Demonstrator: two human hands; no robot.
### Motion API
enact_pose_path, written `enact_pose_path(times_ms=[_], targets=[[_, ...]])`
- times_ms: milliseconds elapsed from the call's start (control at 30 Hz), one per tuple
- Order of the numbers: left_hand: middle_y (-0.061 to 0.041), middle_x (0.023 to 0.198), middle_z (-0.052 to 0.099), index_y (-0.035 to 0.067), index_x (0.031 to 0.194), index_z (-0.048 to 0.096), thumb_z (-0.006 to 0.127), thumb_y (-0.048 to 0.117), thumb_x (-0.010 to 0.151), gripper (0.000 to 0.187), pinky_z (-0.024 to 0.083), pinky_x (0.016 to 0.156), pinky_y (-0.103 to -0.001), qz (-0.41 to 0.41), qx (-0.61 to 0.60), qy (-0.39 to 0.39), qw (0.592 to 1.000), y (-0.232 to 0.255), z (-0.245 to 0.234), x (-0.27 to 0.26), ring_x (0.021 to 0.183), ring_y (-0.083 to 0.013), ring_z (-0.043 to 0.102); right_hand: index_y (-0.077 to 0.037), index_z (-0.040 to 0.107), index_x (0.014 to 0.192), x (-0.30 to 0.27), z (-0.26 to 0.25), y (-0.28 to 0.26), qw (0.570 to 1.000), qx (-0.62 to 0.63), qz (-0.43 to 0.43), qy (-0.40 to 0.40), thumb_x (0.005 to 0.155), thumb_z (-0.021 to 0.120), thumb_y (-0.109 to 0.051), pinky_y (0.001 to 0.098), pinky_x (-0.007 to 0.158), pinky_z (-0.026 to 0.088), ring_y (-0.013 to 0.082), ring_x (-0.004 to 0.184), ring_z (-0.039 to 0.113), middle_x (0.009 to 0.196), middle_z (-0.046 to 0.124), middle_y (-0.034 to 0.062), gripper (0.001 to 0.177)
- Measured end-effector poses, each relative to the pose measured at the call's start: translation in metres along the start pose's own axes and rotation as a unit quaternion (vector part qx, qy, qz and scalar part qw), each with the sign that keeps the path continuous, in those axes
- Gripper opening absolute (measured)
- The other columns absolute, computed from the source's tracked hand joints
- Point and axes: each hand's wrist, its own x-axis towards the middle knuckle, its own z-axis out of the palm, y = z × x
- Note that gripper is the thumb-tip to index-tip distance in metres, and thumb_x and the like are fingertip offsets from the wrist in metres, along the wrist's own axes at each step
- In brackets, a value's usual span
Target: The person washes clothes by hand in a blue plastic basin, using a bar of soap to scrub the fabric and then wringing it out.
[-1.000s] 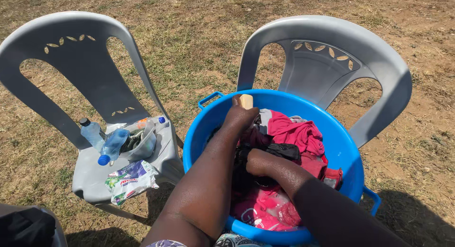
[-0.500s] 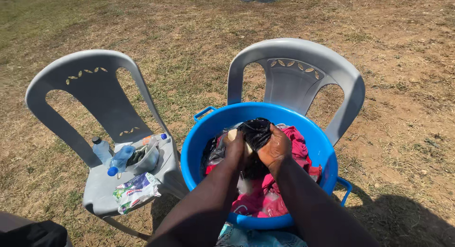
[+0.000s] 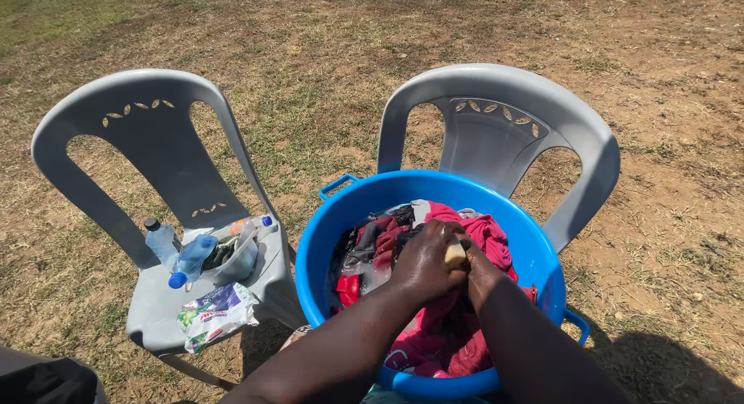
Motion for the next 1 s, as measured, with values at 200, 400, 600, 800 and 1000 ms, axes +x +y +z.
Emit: enact_pose_path(times_ms=[200, 400, 600, 800, 1000], targets=[[-0.018, 0.121, 0.064, 0.008, 0.126, 0.057, 0.076, 0.026, 0.083, 0.050, 0.050, 0.096, -0.049, 0.057, -0.029, 0.170, 0.983, -0.047, 0.021, 0.015, 0.113, -0.0418, 0.062, -0.008, 0.069, 0.107, 0.005, -0.003, 0.011, 1.000, 0.029, -0.002, -0.007, 0.090, 0.055, -0.038, 0.0456, 0.076, 0.061, 0.0258, 0.080, 0.073, 0.095, 0.072, 0.0102, 0.037], [-0.018, 0.117, 0.064, 0.012, 0.131, 0.050, 0.072, 0.020, 0.083, 0.053, 0.053, 0.087, -0.049, -0.407, -0.547, 0.037, 0.730, -0.130, 0.030, 0.038, 0.104, -0.0378, 0.064, -0.005, 0.067, 0.113, 0.000, -0.007, 0.017, 0.986, 0.009, -0.063, -0.153, 0.098, 0.060, -0.029, 0.0428, 0.080, 0.060, 0.0240, 0.086, 0.072, 0.102, 0.073, 0.0097, 0.029], [-0.018, 0.115, 0.063, 0.019, 0.138, 0.043, 0.070, 0.010, 0.078, 0.067, 0.056, 0.083, -0.048, -0.394, -0.544, 0.062, 0.738, -0.114, 0.016, 0.048, 0.097, -0.0325, 0.067, -0.002, 0.069, 0.110, 0.001, -0.006, 0.020, 0.987, -0.050, -0.074, -0.138, 0.100, 0.051, -0.041, 0.0422, 0.083, 0.060, 0.0245, 0.087, 0.072, 0.101, 0.074, 0.0113, 0.044], [-0.020, 0.121, 0.065, 0.015, 0.151, 0.038, 0.070, 0.012, 0.073, 0.084, 0.055, 0.092, -0.041, -0.151, -0.187, 0.066, 0.968, -0.046, 0.009, 0.021, 0.106, -0.0327, 0.068, -0.007, 0.068, 0.115, -0.024, 0.013, -0.005, 0.997, -0.060, 0.051, 0.001, 0.093, 0.047, -0.057, 0.0548, 0.088, 0.060, 0.0325, 0.091, 0.074, 0.104, 0.075, 0.0124, 0.058], [-0.027, 0.131, 0.060, 0.007, 0.150, 0.043, 0.076, 0.028, 0.090, 0.072, 0.050, 0.100, -0.047, -0.038, -0.073, 0.086, 0.993, -0.082, 0.032, 0.026, 0.119, -0.0405, 0.060, -0.007, 0.065, 0.122, -0.013, 0.000, 0.005, 0.992, -0.115, -0.042, -0.030, 0.097, 0.053, -0.038, 0.0472, 0.082, 0.058, 0.0285, 0.091, 0.070, 0.109, 0.070, 0.0149, 0.042]])
